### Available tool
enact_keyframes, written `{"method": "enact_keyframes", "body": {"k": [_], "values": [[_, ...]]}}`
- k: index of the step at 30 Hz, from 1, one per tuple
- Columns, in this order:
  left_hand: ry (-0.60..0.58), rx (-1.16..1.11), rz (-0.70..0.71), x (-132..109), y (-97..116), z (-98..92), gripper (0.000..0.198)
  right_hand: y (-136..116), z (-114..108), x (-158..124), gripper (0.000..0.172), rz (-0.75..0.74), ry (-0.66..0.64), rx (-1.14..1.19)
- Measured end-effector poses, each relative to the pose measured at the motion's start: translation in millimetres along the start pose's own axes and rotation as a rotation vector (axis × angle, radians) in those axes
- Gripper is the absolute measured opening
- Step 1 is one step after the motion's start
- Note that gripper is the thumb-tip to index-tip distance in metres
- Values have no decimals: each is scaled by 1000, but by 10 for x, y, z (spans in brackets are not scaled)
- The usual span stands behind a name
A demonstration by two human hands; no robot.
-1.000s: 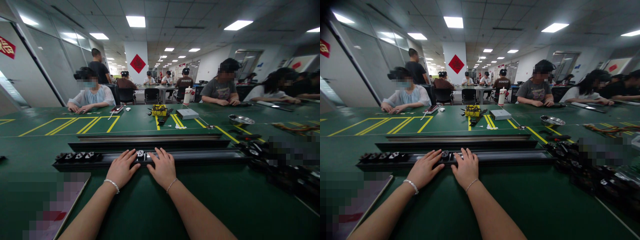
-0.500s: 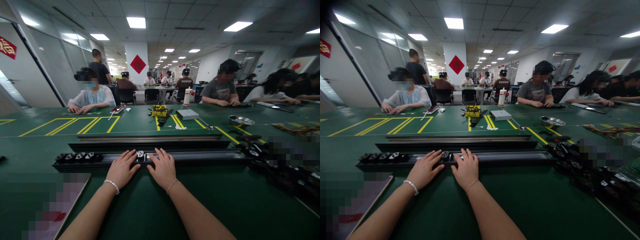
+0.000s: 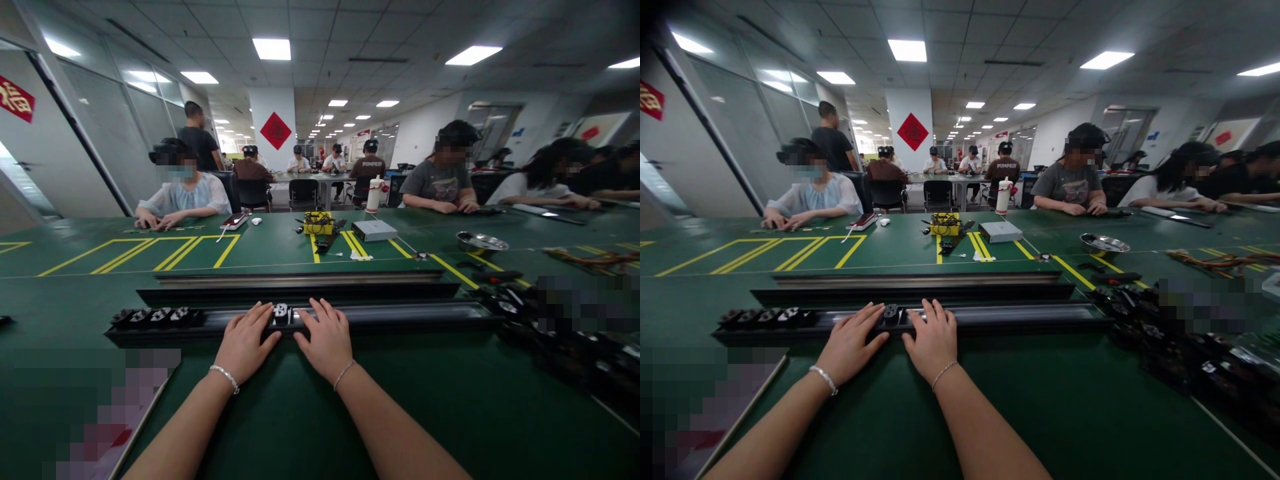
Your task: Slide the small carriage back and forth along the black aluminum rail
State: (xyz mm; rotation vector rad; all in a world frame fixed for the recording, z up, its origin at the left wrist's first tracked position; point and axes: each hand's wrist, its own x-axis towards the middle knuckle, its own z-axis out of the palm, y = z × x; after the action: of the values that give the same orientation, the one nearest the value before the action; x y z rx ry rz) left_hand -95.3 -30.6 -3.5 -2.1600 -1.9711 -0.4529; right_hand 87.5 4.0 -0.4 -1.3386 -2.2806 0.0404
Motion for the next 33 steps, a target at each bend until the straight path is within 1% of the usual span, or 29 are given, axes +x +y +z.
{"method": "enact_keyframes", "body": {"k": [3,9,18,29,33], "values": [[6,-18,38,-4,-13,16,51,-2,-4,2,41,7,-11,-1],[-1,-50,34,3,-20,33,61,-3,-4,3,42,5,-18,-9],[-31,-54,60,20,-7,12,62,-1,-5,0,41,1,1,-2],[-57,-46,56,16,26,-12,63,-6,-11,-2,41,2,-4,-4],[-60,-43,57,16,41,-8,64,-11,-17,0,42,5,-27,-23]]}}
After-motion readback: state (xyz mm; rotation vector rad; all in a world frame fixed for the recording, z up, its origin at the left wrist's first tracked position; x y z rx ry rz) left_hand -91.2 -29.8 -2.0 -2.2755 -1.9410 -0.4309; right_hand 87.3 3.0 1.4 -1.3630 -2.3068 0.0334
